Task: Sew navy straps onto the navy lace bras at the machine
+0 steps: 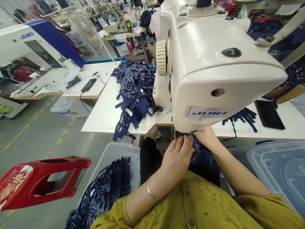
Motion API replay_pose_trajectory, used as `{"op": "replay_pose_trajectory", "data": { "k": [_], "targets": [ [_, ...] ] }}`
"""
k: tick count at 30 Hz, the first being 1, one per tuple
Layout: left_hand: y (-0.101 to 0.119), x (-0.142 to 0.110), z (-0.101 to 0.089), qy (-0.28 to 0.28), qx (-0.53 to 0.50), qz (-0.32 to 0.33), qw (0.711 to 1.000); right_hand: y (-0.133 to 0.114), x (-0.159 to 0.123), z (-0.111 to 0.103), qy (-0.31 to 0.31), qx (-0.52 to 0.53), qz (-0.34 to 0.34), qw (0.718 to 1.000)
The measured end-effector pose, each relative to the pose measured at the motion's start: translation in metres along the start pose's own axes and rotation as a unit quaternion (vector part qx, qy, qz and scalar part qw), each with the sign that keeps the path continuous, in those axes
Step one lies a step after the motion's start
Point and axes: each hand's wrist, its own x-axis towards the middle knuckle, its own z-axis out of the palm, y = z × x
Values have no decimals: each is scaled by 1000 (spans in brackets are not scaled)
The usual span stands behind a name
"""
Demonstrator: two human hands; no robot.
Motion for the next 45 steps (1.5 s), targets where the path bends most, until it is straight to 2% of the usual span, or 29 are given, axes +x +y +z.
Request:
{"op": "replay_pose_trajectory", "data": {
  "k": [8, 21, 31, 38, 45],
  "targets": [
    [5, 4, 1, 4, 3, -23, 1000, 13, 3, 4, 27, -57, -37, 997],
    [8, 6, 0, -19, 5, -27, 999, 14, 3, 5, 32, -66, -36, 997],
    [10, 0, 1, 0, 23, -32, 999, 22, 4, 4, 30, -99, -56, 993],
    [6, 1, 1, 18, 2, -56, 998, 22, 4, 4, 8, -85, -64, 994],
    [3, 0, -1, 9, -13, -35, 999, 16, 5, 5, 15, -68, -63, 996]
  ]
}}
